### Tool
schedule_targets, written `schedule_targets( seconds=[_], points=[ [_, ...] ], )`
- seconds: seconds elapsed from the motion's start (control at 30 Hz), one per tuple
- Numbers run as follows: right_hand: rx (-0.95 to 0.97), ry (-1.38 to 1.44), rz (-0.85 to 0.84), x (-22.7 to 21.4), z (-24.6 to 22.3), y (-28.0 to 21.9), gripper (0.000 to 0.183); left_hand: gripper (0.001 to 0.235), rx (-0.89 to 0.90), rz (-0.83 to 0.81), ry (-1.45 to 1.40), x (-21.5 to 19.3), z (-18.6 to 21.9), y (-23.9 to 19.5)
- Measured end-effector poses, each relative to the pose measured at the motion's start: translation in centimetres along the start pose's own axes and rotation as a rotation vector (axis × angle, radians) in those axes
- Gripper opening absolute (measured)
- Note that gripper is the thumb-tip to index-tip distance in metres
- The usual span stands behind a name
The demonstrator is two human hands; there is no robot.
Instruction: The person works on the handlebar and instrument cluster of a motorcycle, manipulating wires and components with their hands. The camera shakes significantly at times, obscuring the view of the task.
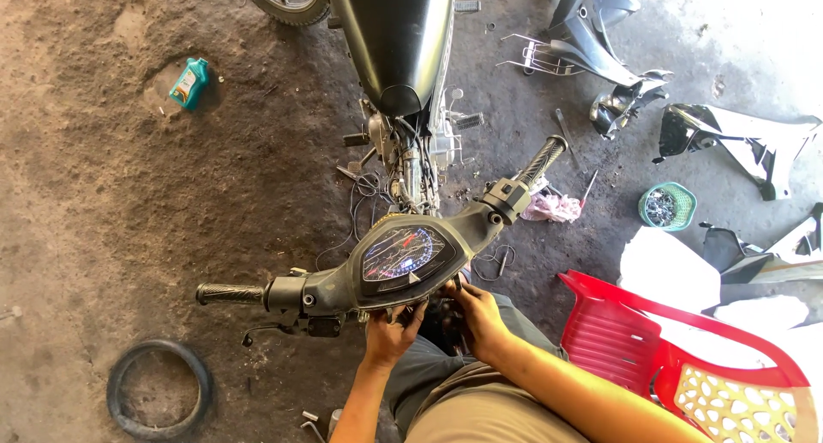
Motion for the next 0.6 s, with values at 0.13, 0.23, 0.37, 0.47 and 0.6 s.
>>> schedule_targets(
  seconds=[0.13,0.23,0.37,0.47,0.6],
  points=[
    [0.086,0.221,-0.082,-0.6,1.5,2.2,0.02,0.032,0.197,0.007,0.225,0.0,0.4,0.1],
    [0.104,0.295,-0.069,0.1,0.9,2.3,0.017,0.033,0.13,0.033,0.096,-0.3,1.3,0.6],
    [0.067,0.279,-0.034,-0.1,0.7,2.4,0.017,0.033,-0.033,0.017,-0.064,-0.3,2.3,1.0],
    [0.056,0.253,-0.042,-0.5,0.7,2.7,0.017,0.037,-0.228,0.057,-0.311,-0.4,4.1,1.9],
    [0.054,0.248,-0.078,-0.6,0.8,3.1,0.012,0.031,-0.105,0.131,-0.223,-0.2,5.0,2.1]
  ],
)
Point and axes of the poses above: each hand's wrist, its own y-axis towards the middle knuckle, its own x-axis out of the palm, z = x × y, the point moved 2 cm from there along y, towards the middle knuckle, and after that the axes turned 6 degrees about -y, right-handed, at the moved point
